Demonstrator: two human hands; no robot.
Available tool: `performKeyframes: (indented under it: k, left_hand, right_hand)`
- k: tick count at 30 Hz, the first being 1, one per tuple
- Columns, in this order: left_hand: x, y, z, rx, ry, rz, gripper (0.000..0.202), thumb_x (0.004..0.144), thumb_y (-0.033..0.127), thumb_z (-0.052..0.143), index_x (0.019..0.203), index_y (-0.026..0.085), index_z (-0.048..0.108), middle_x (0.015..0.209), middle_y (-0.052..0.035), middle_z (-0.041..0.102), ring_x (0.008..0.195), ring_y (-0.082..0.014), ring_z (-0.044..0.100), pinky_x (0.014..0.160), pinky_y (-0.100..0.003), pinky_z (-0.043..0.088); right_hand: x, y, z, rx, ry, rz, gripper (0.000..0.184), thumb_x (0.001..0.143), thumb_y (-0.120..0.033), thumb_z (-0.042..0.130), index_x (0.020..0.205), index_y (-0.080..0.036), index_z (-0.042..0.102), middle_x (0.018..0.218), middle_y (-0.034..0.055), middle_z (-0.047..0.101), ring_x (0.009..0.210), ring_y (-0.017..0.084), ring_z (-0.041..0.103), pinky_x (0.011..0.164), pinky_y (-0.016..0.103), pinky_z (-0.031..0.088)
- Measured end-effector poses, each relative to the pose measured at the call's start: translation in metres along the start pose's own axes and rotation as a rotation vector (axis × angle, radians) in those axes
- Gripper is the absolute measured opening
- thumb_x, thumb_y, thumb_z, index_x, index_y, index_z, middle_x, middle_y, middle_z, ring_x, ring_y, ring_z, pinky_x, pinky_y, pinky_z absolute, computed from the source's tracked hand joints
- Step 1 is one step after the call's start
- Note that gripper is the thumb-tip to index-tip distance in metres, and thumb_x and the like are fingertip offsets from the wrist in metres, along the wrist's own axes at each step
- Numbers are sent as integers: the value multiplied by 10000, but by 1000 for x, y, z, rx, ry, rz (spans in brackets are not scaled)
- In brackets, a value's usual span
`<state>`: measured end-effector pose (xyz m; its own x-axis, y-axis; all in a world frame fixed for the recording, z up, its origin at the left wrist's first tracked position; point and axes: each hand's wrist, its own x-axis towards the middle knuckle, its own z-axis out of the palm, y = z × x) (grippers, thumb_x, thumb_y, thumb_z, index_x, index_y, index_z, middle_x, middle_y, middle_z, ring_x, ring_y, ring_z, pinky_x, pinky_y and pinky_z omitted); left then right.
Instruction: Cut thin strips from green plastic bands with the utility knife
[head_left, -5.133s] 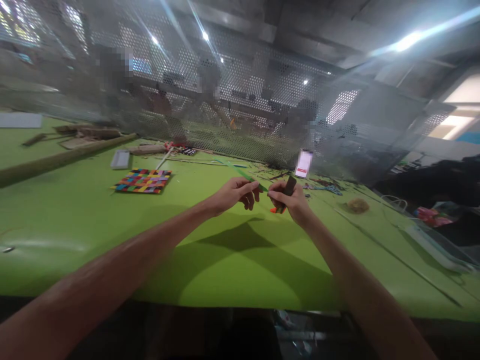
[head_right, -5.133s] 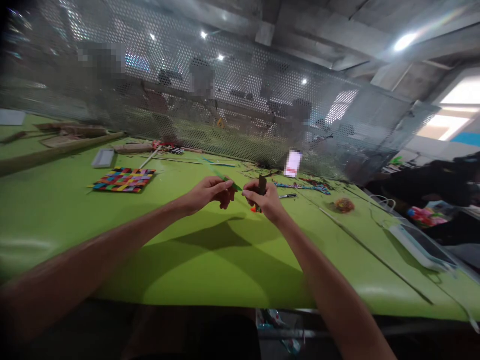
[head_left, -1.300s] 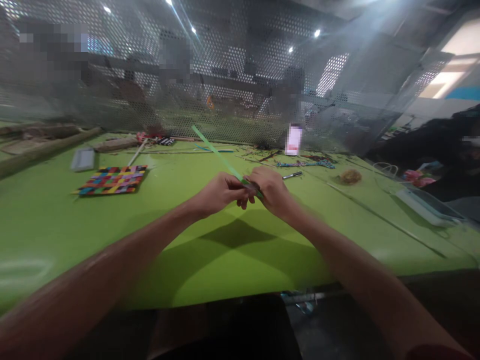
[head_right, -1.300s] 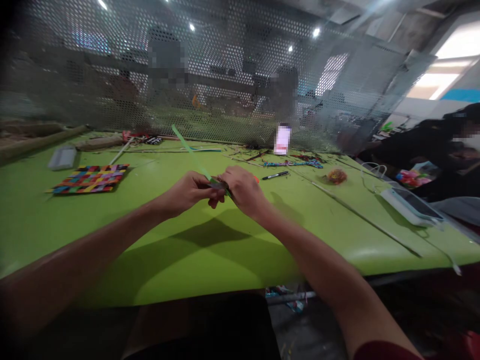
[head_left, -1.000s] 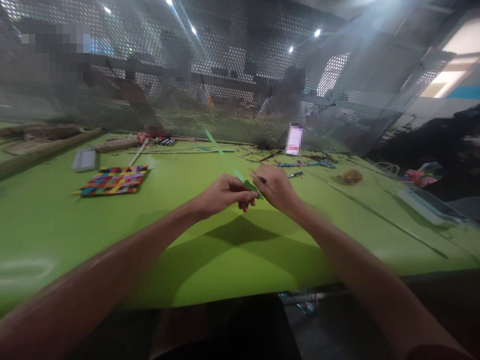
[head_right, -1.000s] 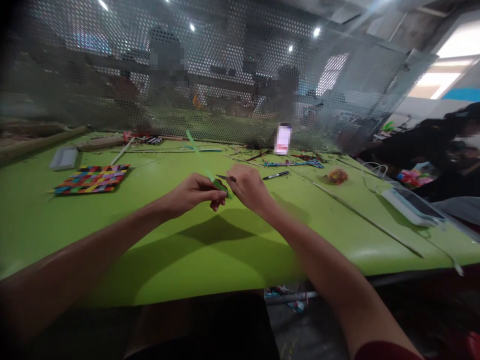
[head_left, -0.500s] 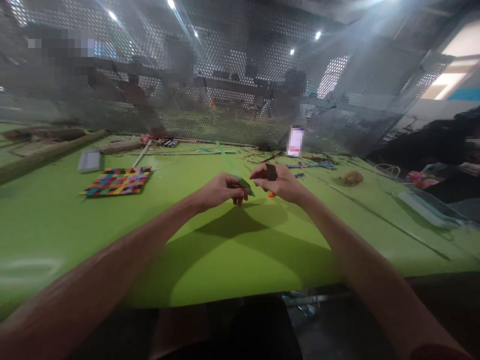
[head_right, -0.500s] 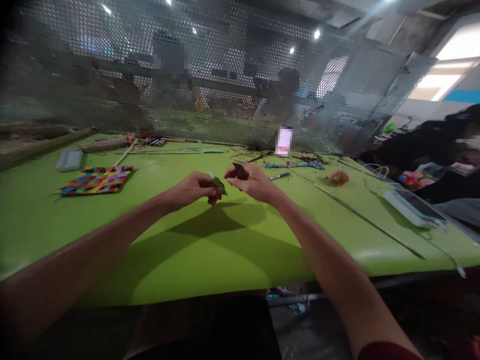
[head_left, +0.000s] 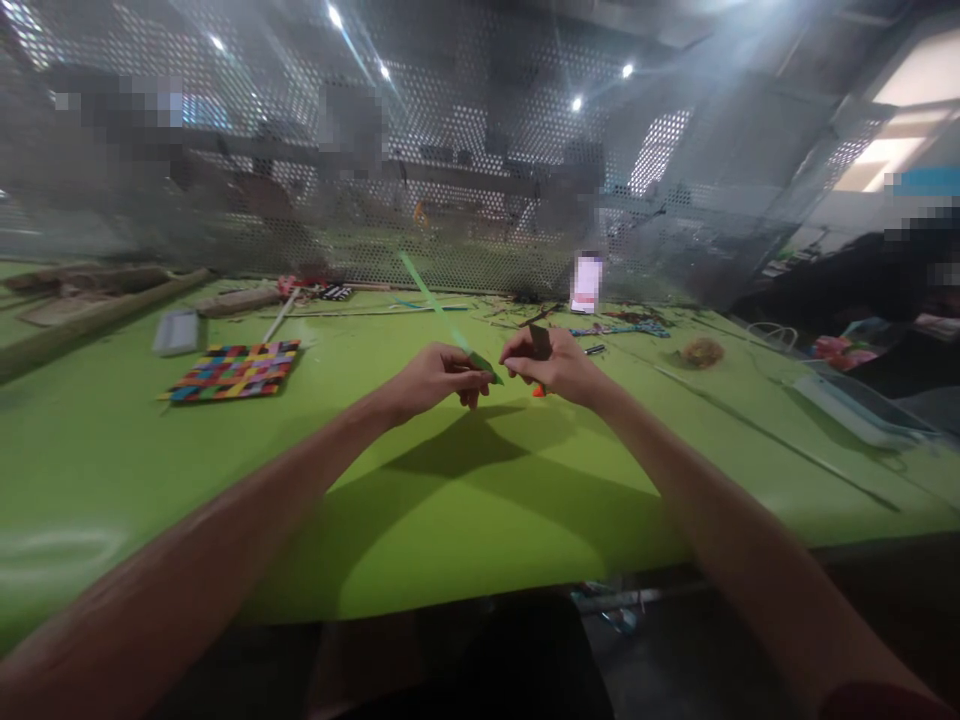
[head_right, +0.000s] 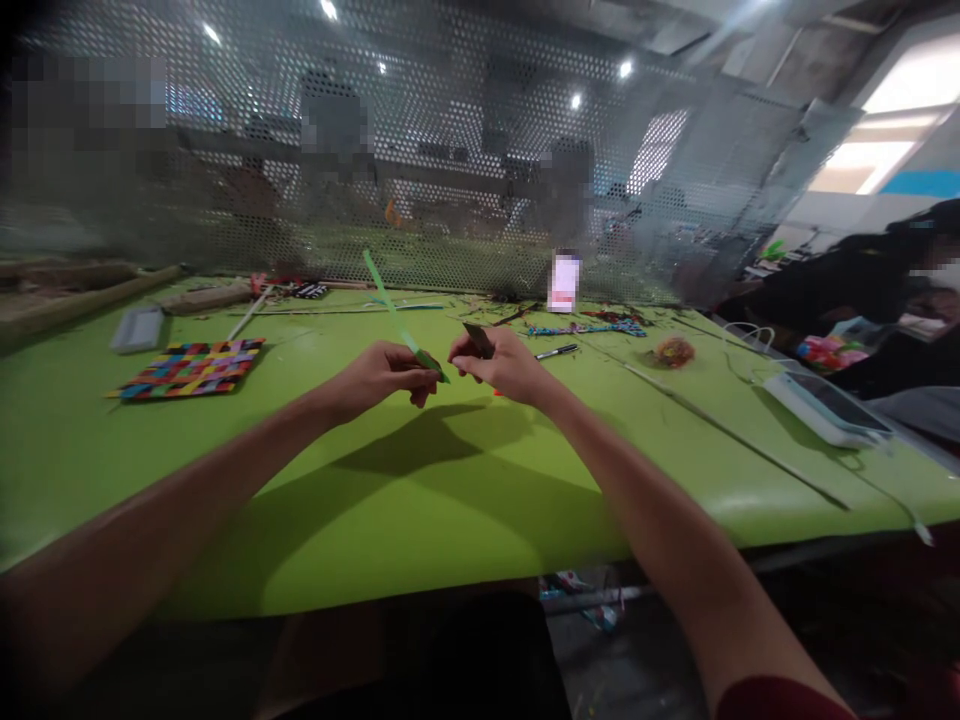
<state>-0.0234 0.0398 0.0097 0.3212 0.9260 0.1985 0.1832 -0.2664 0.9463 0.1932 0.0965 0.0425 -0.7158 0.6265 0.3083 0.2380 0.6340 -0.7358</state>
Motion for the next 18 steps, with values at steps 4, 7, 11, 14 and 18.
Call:
performKeyframes:
  k: [4,7,11,14,18]
  left_hand:
    - [2,-3,-4,6,23,-11,242,815,357,744,749,124,730,634,-52,707,581,-129,631,605,-261,501]
    - [3,-4,-6,-9,77,-6,247,792,359,759,736,122,717,613,-46,693,569,-125,617,595,-257,497]
    - [2,-3,-3,-16,93,11,259,799,371,751,753,118,720,620,-47,696,569,-122,616,606,-259,499]
    - [0,0,1,-15,97,24,262,803,380,743,769,121,736,613,-40,692,564,-124,612,608,-264,499]
    - [-2,5,6,9,88,32,275,790,398,747,759,125,752,595,-36,688,556,-128,604,598,-266,485]
  right_hand:
    - [1,6,-1,-40,22,-20,110,864,-222,595,882,-123,640,701,0,583,606,78,474,573,219,381]
    - [3,12,2,-182,72,-105,94,854,-193,573,838,-121,631,715,6,583,626,81,461,600,221,360]
    - [3,17,11,-361,51,-199,99,862,-178,579,817,-117,644,730,17,605,648,86,478,626,212,346]
    - [1,19,16,-488,8,-218,114,847,-163,598,766,-105,655,688,21,610,623,84,476,614,208,310]
    - [0,19,17,-584,-21,-241,193,879,-173,561,774,-106,709,692,41,635,633,100,497,614,214,304]
